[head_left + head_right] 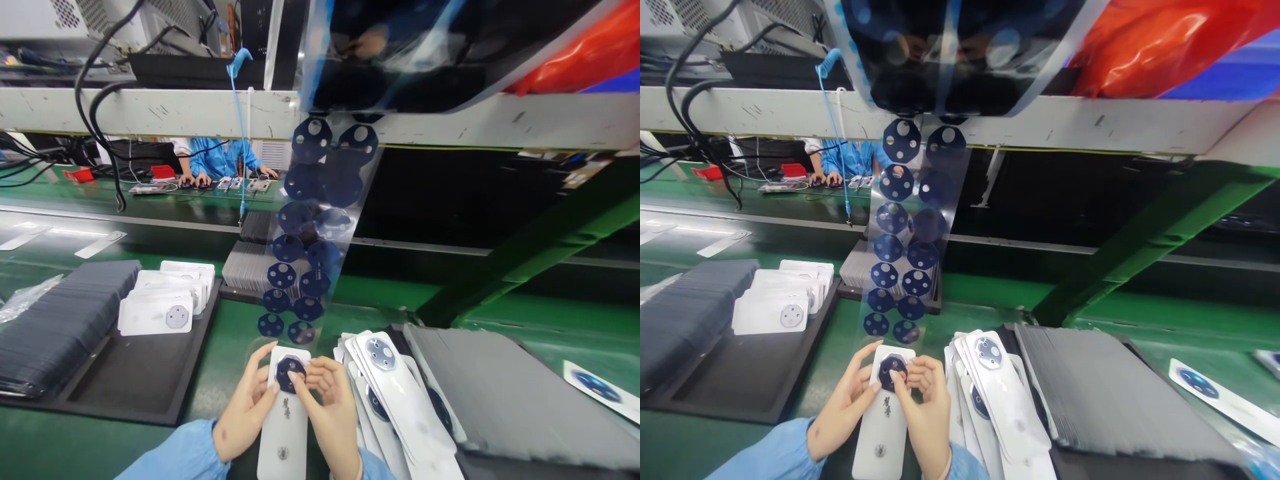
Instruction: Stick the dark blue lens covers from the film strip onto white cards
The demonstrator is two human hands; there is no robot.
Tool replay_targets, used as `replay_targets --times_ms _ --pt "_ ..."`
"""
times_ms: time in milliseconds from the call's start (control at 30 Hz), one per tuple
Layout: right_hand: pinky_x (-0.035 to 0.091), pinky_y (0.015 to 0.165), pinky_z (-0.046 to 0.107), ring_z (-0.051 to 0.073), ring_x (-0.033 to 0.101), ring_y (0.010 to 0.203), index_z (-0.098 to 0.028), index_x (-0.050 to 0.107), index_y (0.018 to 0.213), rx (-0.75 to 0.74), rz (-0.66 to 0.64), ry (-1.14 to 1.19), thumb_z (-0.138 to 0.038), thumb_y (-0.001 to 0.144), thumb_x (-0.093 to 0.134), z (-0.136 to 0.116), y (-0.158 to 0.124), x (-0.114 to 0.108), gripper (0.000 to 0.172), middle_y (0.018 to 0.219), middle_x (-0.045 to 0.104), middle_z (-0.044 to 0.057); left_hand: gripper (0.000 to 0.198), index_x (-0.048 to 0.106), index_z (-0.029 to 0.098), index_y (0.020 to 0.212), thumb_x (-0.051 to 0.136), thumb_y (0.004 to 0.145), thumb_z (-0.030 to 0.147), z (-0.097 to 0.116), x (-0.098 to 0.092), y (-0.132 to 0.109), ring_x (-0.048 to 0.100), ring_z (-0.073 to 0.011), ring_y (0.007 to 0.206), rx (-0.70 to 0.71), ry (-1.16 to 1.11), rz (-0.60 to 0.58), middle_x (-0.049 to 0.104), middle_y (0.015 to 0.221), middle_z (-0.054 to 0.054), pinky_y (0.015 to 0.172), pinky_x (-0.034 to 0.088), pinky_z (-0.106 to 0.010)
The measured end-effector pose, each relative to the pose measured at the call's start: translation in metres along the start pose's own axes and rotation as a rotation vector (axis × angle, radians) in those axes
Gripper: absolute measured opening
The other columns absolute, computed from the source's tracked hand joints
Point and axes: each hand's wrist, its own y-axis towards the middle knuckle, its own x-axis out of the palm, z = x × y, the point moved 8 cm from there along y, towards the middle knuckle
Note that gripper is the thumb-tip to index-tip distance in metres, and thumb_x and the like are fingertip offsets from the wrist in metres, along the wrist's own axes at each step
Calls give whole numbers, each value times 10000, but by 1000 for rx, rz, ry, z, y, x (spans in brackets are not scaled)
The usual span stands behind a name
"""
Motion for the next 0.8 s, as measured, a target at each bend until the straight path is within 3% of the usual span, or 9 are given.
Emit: replay_targets --times_ms 600,800 --pt "560 620 265 168 663 710 -199 546 961 -52 11 -46 -323 734 753 1 -2 1 331 794 667 30 541 253 263 1377 542 933 374 -4 -1 -1 659 -258 1004 -1 44 4 585 1293 -163 802 521 -351" --pt "571 601 258 164 673 699 -199 548 988 -166 -13 -146 -271 788 702 -9 -6 5 262 812 677 34 534 284 248 1338 583 909 355 -4 -5 -1 650 -263 1052 18 100 68 600 1285 -162 854 518 -360"
